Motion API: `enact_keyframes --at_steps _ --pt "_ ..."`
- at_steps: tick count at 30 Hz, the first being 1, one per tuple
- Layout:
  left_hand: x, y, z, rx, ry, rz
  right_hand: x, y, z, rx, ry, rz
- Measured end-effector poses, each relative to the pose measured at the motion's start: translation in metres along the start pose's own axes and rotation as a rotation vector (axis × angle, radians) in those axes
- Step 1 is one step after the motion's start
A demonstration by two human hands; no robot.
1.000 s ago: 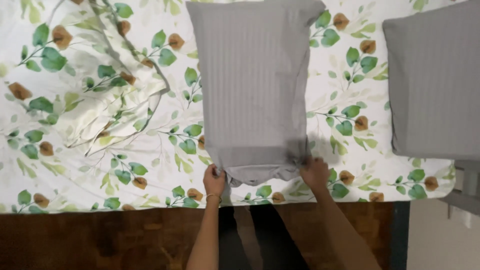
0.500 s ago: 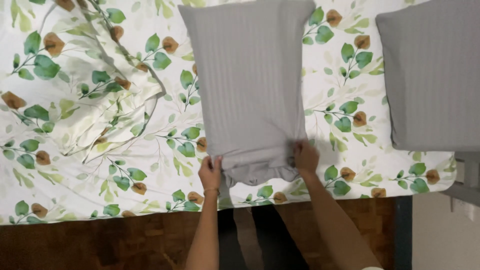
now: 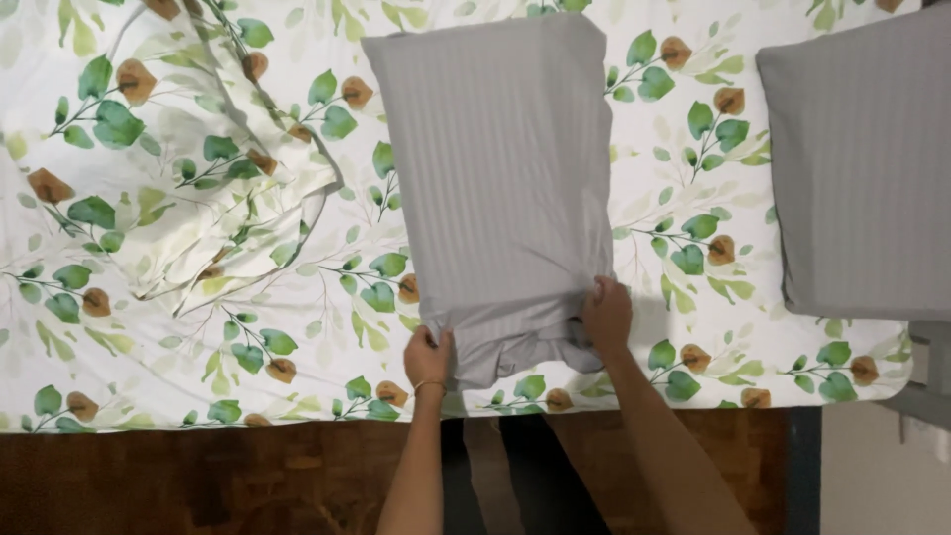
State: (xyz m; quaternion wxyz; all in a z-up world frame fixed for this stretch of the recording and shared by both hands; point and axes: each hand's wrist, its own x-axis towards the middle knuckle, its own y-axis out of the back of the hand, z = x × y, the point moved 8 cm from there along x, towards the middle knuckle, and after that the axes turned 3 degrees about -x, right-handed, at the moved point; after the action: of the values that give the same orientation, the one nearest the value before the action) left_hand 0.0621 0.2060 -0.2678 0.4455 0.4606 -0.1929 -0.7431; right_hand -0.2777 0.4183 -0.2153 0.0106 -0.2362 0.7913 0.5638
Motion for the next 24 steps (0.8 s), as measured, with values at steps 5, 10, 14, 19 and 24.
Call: enact_keyframes --at_steps 5,10,14,19,24 --pt "0.037 0.003 -0.028 -0.441 0.097 0.156 0.011 0.001 -0.016 0.209 -0.001 -0.13" --pt "0.037 -0.006 -0.011 -0.466 0.197 -0.221 0.029 -0.113 0.058 -0.047 0.668 0.249" --pt "0.036 -0.019 -0.013 -0.439 0.211 -0.245 0.037 -0.096 0.053 0.099 0.265 -0.115" --pt "0.041 -0.017 -0.032 -0.269 0.219 -0.148 0.024 -0.086 0.05 0.268 -0.299 -0.495" --pt "0.056 -0.03 -0.068 -0.301 0.302 -0.142 0.03 -0.064 0.013 0.276 0.103 -0.113"
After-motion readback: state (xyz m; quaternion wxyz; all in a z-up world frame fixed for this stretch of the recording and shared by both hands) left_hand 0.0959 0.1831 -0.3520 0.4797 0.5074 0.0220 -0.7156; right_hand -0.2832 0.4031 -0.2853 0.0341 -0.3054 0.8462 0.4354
